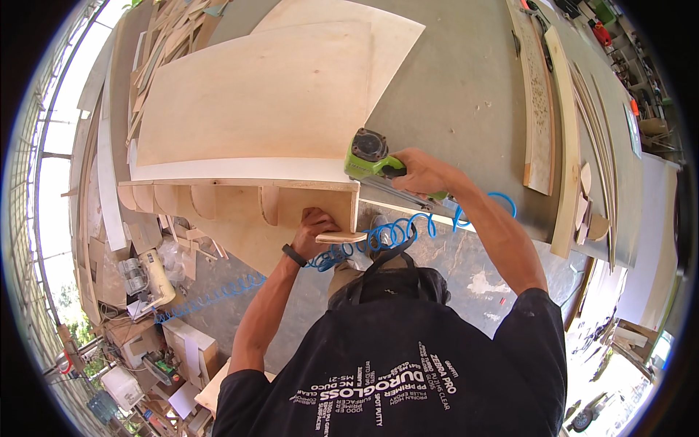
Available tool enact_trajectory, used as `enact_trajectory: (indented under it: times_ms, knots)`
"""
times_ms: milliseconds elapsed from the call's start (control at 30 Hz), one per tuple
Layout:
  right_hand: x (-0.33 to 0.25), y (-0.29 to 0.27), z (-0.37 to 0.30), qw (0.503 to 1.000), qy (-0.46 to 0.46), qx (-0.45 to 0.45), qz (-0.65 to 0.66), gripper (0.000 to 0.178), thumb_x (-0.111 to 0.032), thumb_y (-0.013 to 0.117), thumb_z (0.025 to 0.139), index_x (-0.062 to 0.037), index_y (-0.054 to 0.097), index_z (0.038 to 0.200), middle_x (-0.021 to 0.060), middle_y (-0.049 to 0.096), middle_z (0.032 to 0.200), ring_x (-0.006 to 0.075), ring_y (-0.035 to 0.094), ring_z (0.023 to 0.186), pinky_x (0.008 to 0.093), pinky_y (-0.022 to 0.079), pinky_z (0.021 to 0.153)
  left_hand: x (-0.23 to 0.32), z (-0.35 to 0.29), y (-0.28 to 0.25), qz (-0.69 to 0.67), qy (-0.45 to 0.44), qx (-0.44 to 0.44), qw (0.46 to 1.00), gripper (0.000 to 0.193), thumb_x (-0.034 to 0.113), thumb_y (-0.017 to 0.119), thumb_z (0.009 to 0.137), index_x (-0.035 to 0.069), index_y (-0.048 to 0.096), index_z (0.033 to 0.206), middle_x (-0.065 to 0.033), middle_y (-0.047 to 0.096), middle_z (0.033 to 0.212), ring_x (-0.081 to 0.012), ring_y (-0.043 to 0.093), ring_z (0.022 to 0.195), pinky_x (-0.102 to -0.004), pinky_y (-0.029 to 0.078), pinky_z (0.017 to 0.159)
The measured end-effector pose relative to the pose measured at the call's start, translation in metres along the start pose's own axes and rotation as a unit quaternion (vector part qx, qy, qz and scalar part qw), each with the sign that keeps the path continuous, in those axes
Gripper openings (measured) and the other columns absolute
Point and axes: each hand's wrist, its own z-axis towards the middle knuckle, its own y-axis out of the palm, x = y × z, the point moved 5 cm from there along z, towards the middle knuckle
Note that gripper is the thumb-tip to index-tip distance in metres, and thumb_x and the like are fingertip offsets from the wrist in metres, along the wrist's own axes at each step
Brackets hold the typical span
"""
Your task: The person assembles a wooden shelving unit by attaching curved wooden pieces to a larger plywood board. They use a green pneumatic nail gun to secure the pieces in place, repeatedly positioning the components and firing nails to fasten them. The person also flips the assembled unit to work on different sides.
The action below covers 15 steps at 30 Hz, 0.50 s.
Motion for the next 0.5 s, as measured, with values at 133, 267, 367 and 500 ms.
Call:
enact_trajectory:
  times_ms: [133,267,367,500]
  knots:
    - [0.003,0.001,0.001,1.0,0.0,0.0,-0.005,0.026,-0.01,0.061,0.084,0.0034,0.064,0.106,0.0031,0.056,0.063,0.0116,0.054,0.047,0.0313,0.044,0.045,-0.002,-0.001,0.001,-0.001,0.005,0.004,1.0,0.024,0.011,0.083,0.061,0.013,0.078,0.084,0.0014,0.068,0.086,-0.0214,0.063,0.092,-0.0377,0.041,0.094]
    - [0.008,0.001,0.001,0.999,-0.024,0.018,-0.016,0.03,-0.011,0.061,0.082,0.0045,0.066,0.108,0.0078,0.058,0.064,0.0171,0.058,0.048,0.0346,0.048,0.046,-0.002,0.0,0.001,-0.002,0.0,-0.004,1.0,0.024,0.009,0.083,0.061,0.013,0.078,0.084,0.0013,0.068,0.086,-0.0221,0.063,0.092,-0.0379,0.042,0.094]
    - [0.011,0.003,-0.002,1.0,-0.013,0.027,-0.003,0.03,-0.011,0.062,0.083,0.004,0.066,0.109,0.0069,0.058,0.064,0.0161,0.057,0.049,0.034,0.048,0.046,0.0,0.001,0.0,0.0,-0.004,-0.01,1.0,0.025,0.007,0.082,0.061,0.013,0.078,0.085,0.0014,0.068,0.086,-0.0225,0.063,0.092,-0.0381,0.042,0.094]
    - [0.02,0.007,-0.005,0.999,-0.017,0.046,0.001,0.03,-0.011,0.062,0.083,0.003,0.067,0.109,0.0053,0.058,0.064,0.0133,0.054,0.049,0.0332,0.046,0.047,-0.001,0.001,0.0,0.014,-0.009,-0.008,1.0,0.025,0.003,0.079,0.062,0.013,0.078,0.085,0.0016,0.068,0.086,-0.0226,0.062,0.092,-0.0385,0.041,0.093]
